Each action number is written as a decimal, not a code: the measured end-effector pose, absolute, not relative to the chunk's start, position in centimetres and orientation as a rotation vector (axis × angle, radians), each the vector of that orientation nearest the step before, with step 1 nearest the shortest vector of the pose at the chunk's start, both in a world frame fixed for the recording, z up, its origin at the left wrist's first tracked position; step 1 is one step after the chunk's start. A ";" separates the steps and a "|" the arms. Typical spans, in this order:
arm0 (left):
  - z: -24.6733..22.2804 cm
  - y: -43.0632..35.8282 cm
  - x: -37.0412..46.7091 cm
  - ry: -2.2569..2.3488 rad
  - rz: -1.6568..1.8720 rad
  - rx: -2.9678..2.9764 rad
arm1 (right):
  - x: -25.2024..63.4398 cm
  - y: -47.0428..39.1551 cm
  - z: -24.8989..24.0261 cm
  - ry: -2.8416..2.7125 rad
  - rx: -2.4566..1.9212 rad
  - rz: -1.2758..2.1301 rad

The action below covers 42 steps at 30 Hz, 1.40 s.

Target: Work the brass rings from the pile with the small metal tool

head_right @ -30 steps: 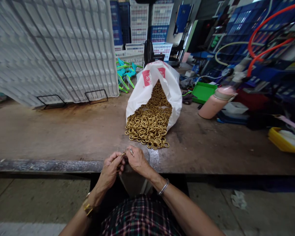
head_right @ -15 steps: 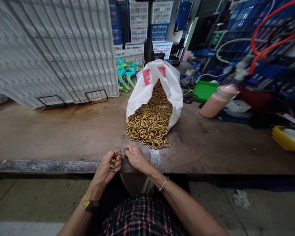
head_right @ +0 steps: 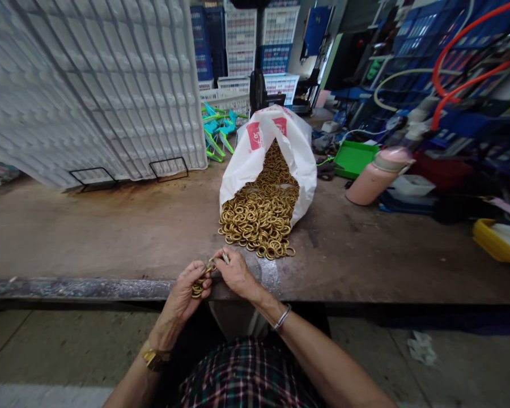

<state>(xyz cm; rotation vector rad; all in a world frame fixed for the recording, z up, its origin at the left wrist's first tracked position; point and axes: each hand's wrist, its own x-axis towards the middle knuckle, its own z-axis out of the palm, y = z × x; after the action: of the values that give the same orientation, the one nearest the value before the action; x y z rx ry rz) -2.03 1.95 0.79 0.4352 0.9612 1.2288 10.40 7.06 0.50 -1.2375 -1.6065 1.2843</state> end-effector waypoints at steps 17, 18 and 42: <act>0.9 1.9 -1.2 1.120 1.184 0.582 | 11.0 6.7 0.5 -1.768 -1.182 1.125; 0.9 2.1 -1.3 1.087 1.166 0.519 | 11.0 6.7 0.7 -1.770 -1.168 1.129; 1.2 2.6 -1.9 0.794 1.021 -0.135 | 10.7 6.6 2.0 -1.680 -1.130 1.287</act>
<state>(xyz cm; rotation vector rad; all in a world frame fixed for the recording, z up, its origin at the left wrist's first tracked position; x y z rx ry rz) -1.89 2.59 1.17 -0.1355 0.7941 1.0212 10.66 6.62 1.98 -1.1299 -1.6804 1.2870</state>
